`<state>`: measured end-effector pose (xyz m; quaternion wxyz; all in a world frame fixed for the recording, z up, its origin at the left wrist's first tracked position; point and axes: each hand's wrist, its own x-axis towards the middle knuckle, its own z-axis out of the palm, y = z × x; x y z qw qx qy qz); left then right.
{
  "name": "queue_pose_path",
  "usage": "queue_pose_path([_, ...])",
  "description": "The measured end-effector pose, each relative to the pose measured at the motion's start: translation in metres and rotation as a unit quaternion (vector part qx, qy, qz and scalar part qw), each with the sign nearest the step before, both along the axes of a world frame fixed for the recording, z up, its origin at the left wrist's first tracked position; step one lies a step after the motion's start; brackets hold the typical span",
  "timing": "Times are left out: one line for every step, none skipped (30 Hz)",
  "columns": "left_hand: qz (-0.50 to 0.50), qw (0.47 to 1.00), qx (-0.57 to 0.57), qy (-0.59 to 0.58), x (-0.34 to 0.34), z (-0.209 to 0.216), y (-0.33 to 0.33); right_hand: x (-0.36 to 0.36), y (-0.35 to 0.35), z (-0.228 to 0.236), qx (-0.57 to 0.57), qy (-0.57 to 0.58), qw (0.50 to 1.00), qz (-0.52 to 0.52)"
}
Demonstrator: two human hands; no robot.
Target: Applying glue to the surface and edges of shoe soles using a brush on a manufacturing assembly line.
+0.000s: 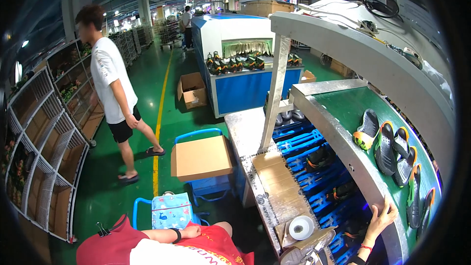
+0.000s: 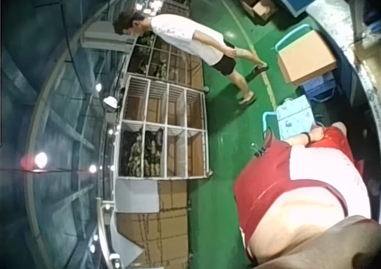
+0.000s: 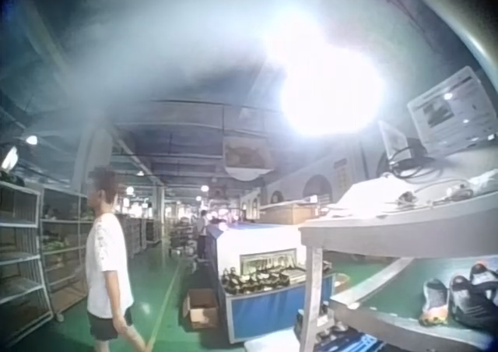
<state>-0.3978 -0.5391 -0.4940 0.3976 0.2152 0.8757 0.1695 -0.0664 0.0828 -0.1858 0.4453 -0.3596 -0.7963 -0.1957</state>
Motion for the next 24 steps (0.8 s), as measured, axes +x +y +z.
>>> queue_pose_path([0.004, 1.0, -0.003, -0.006, 0.001, -0.001, 0.0, 0.0, 0.0, 0.0, -0.001, 0.0, 1.0, -0.001])
queue_pose_path([-0.005, 1.0, 0.004, 0.003, 0.001, -0.003, 0.001, 0.0, 0.0, -0.001, 0.0, 0.005, 1.0, 0.002])
queue_pose_path([-0.013, 1.0, 0.005, 0.004, 0.001, -0.003, 0.001, 0.0, -0.001, -0.001, -0.004, -0.001, 1.0, -0.003])
queue_pose_path([-0.016, 1.0, 0.001, 0.005, 0.001, -0.004, 0.002, 0.0, 0.0, -0.001, -0.005, -0.002, 1.0, -0.003])
queue_pose_path([-0.019, 1.0, 0.008, 0.01, 0.001, -0.004, 0.002, -0.001, 0.0, -0.001, -0.005, -0.002, 1.0, -0.004])
queue_pose_path([-0.016, 1.0, 0.012, 0.013, 0.002, -0.004, 0.003, 0.0, 0.0, -0.001, -0.007, -0.003, 1.0, -0.002])
queue_pose_path([-0.012, 1.0, 0.006, 0.011, 0.002, -0.003, 0.004, -0.001, 0.0, -0.001, -0.008, -0.003, 1.0, -0.001])
queue_pose_path([-0.014, 1.0, 0.015, 0.018, 0.002, -0.002, 0.005, -0.001, 0.0, 0.0, -0.01, -0.001, 1.0, 0.001])
queue_pose_path([-0.014, 1.0, 0.015, 0.018, 0.002, -0.001, 0.005, -0.001, 0.001, 0.0, -0.006, -0.004, 1.0, -0.002])
queue_pose_path([-0.014, 1.0, 0.01, 0.015, 0.002, 0.0, 0.006, -0.001, 0.001, 0.0, -0.003, -0.005, 1.0, -0.003])
queue_pose_path([-0.017, 1.0, 0.012, 0.016, 0.002, 0.002, 0.007, -0.001, 0.001, -0.001, 0.001, -0.002, 1.0, -0.003])
queue_pose_path([-0.02, 1.0, 0.009, 0.013, 0.002, 0.003, 0.007, -0.001, 0.001, -0.001, -0.002, -0.005, 1.0, -0.004])
queue_pose_path([-0.023, 1.0, 0.005, 0.011, 0.002, 0.005, 0.007, -0.001, 0.002, -0.001, -0.005, -0.004, 1.0, -0.003])
queue_pose_path([-0.021, 1.0, 0.008, 0.013, 0.002, 0.006, 0.007, -0.001, 0.002, -0.001, -0.007, 0.002, 1.0, 0.003])
queue_pose_path([-0.019, 1.0, 0.012, 0.015, 0.002, 0.006, 0.006, -0.002, 0.001, -0.001, 0.001, -0.002, 1.0, -0.001])
queue_pose_path([-0.013, 1.0, 0.007, 0.011, 0.002, 0.006, 0.006, -0.002, 0.002, -0.001, 0.01, -0.003, 1.0, 0.001])
queue_pose_path([-0.012, 1.0, 0.012, 0.015, 0.002, 0.006, 0.006, -0.002, 0.002, 0.0, 0.02, -0.003, 1.0, 0.002])
queue_pose_path([-0.007, 1.0, 0.008, 0.013, 0.002, 0.005, 0.006, -0.002, 0.002, 0.0, 0.022, -0.003, 1.0, 0.002])
queue_pose_path([0.0, 1.0, -0.002, 0.009, 0.003, 0.003, 0.005, -0.003, 0.002, 0.0, 0.024, -0.003, 1.0, 0.001])
queue_pose_path([0.0, 1.0, 0.001, 0.013, 0.003, 0.002, 0.005, -0.003, 0.002, 0.001, 0.026, -0.004, 1.0, 0.002])
queue_pose_path([0.0, 1.0, -0.003, 0.014, 0.003, 0.001, 0.005, -0.003, 0.001, 0.002, 0.026, -0.004, 1.0, 0.002])
queue_pose_path([0.001, 1.0, -0.014, 0.01, 0.003, 0.0, 0.005, -0.004, 0.001, 0.002, 0.026, -0.004, 1.0, 0.002])
queue_pose_path([-0.001, 1.0, -0.006, 0.013, 0.004, -0.001, 0.005, -0.004, 0.001, 0.002, 0.026, -0.003, 1.0, 0.002])
queue_pose_path([-0.001, 1.0, -0.005, 0.01, 0.003, -0.001, 0.005, -0.004, 0.001, 0.002, 0.025, -0.002, 1.0, 0.004])
